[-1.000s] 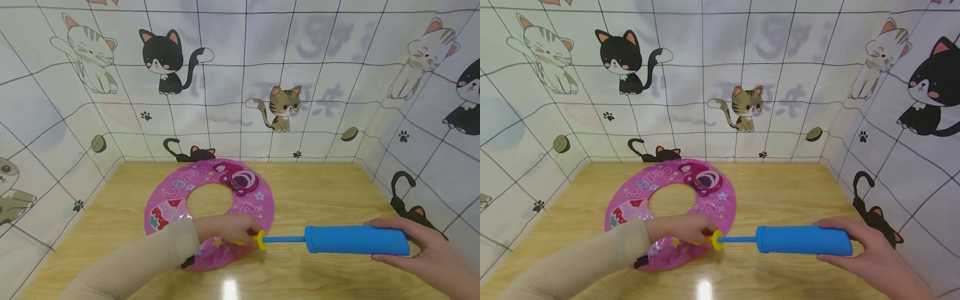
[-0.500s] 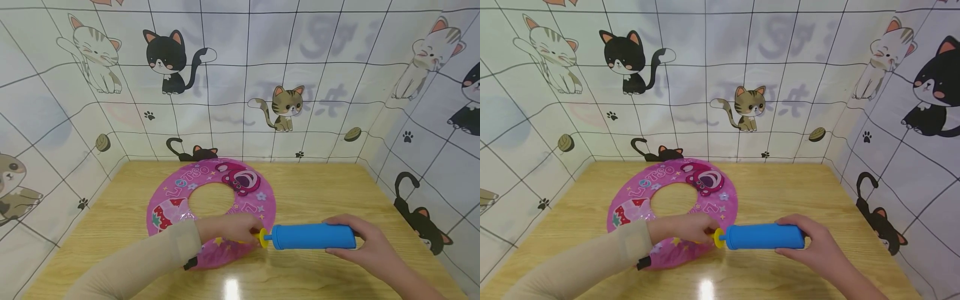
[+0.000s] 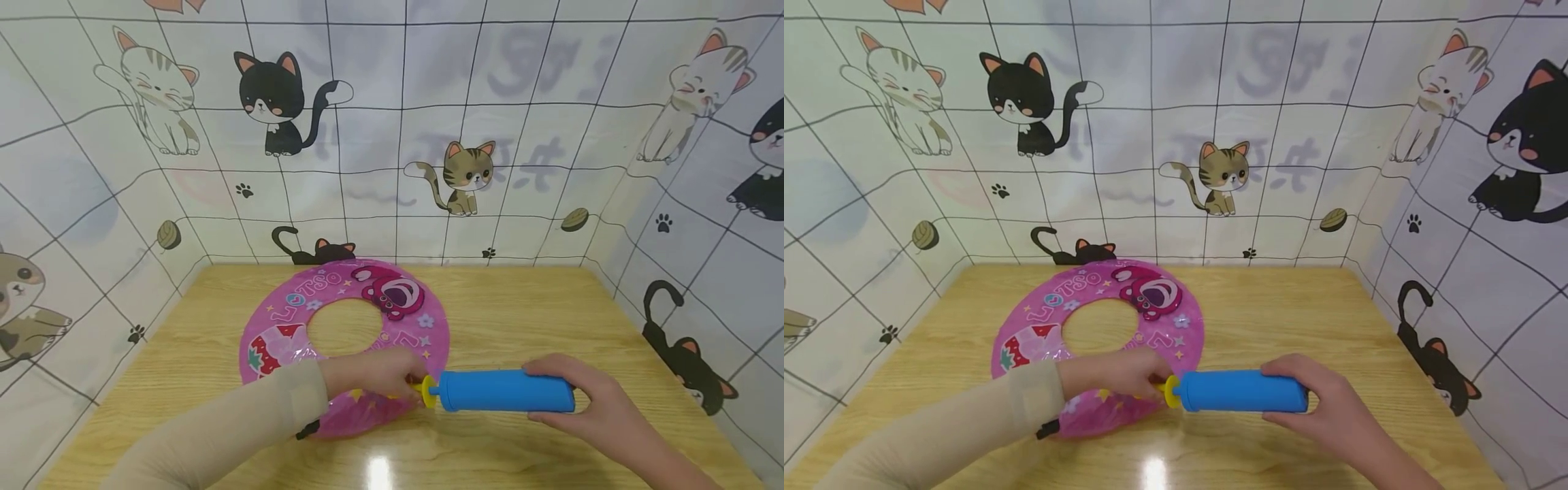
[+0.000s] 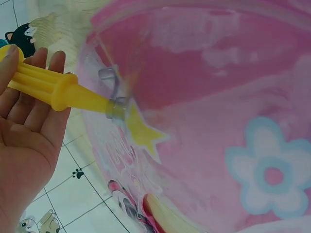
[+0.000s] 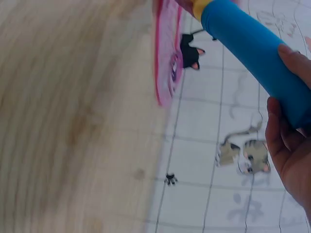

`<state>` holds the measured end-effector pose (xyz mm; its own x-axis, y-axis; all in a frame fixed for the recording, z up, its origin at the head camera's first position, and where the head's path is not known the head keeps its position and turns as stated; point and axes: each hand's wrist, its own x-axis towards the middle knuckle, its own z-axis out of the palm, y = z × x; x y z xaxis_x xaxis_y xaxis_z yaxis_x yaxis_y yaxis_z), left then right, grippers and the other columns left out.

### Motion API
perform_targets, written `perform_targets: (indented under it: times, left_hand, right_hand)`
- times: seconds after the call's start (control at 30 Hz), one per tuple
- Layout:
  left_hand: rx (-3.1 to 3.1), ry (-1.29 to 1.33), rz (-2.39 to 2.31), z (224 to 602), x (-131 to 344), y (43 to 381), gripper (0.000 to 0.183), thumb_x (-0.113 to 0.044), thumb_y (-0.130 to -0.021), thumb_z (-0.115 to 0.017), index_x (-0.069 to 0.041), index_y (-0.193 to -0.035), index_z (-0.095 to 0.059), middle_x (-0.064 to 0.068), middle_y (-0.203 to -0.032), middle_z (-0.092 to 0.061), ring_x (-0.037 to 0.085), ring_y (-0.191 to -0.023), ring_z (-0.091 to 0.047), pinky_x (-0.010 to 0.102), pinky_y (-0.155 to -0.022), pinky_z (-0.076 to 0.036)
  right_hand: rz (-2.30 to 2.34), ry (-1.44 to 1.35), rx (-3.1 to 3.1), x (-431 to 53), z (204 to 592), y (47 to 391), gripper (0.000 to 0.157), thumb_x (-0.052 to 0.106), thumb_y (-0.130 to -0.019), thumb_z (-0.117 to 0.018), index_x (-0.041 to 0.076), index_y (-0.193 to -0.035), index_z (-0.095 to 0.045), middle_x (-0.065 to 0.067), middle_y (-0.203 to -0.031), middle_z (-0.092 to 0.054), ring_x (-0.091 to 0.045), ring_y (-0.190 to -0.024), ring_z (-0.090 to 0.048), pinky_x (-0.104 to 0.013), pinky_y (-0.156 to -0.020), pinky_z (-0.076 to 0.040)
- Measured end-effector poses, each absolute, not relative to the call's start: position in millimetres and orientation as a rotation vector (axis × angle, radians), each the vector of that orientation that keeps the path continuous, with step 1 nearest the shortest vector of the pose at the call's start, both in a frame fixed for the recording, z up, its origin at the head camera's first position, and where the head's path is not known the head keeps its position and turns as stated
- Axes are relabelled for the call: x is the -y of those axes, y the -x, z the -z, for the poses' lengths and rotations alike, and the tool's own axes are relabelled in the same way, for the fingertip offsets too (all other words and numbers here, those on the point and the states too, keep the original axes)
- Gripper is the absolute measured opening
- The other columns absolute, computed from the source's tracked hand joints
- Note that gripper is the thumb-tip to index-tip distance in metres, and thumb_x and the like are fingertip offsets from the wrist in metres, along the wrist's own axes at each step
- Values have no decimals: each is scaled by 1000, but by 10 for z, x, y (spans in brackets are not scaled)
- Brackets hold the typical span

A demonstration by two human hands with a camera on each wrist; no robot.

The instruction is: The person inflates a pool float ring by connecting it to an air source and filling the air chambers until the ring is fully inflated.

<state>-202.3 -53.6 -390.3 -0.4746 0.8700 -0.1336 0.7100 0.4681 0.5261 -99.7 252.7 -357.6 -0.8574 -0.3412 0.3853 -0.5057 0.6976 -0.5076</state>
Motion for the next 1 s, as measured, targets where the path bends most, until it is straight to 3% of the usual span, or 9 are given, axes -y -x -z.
perform_targets:
  times: [0.17,0.47,0.6,0.8,0.87,1.0]
  left_hand:
    - [-2316,-1317,-541,3897,568,2028,12,-27,-81,-67,-18,-89,-64,-11,-65,-49,1,-58,-40,14,-53,-39]
    - [-2272,-1339,-568,3894,632,2054,13,-25,-82,-65,-18,-93,-62,-12,-74,-54,2,-64,-45,14,-60,-43]
    - [-2264,-1341,-567,3877,677,2048,13,-26,-82,-65,-19,-93,-60,-12,-75,-53,2,-66,-45,14,-62,-42]
    - [-2229,-1371,-490,3820,758,2040,21,-18,-81,-67,-21,-99,-55,-12,-79,-53,3,-69,-46,15,-66,-43]
    - [-2210,-1355,-431,3800,791,2044,29,-13,-80,-68,-23,-101,-51,-11,-80,-52,4,-71,-47,16,-66,-43]
    - [-2169,-1285,-344,3766,846,2061,46,-5,-76,-70,-27,-107,-46,-9,-85,-52,6,-74,-50,16,-62,-46]
  right_hand:
    - [-862,-745,2598,-2797,3476,922,62,18,-59,-82,20,-115,-57,7,-115,-54,2,-106,-45,-10,-79,-39]
    - [-729,-658,2546,-3152,3232,751,71,5,-46,-85,14,-112,-60,3,-112,-56,5,-102,-44,-5,-75,-36]
    - [-665,-597,2567,-3305,3192,727,73,7,-43,-86,15,-110,-61,11,-111,-54,10,-102,-39,-7,-70,-37]
    - [-605,-450,2669,-3424,3179,765,71,21,-45,-87,24,-111,-60,26,-109,-45,14,-95,-32,-29,-54,-45]
    - [-606,-452,2669,-3395,3182,783,70,21,-46,-87,24,-111,-60,26,-108,-45,14,-93,-34,-29,-54,-46]
    - [-678,-501,2657,-3262,3193,806,66,18,-51,-85,22,-113,-60,20,-111,-49,12,-96,-37,-16,-60,-44]
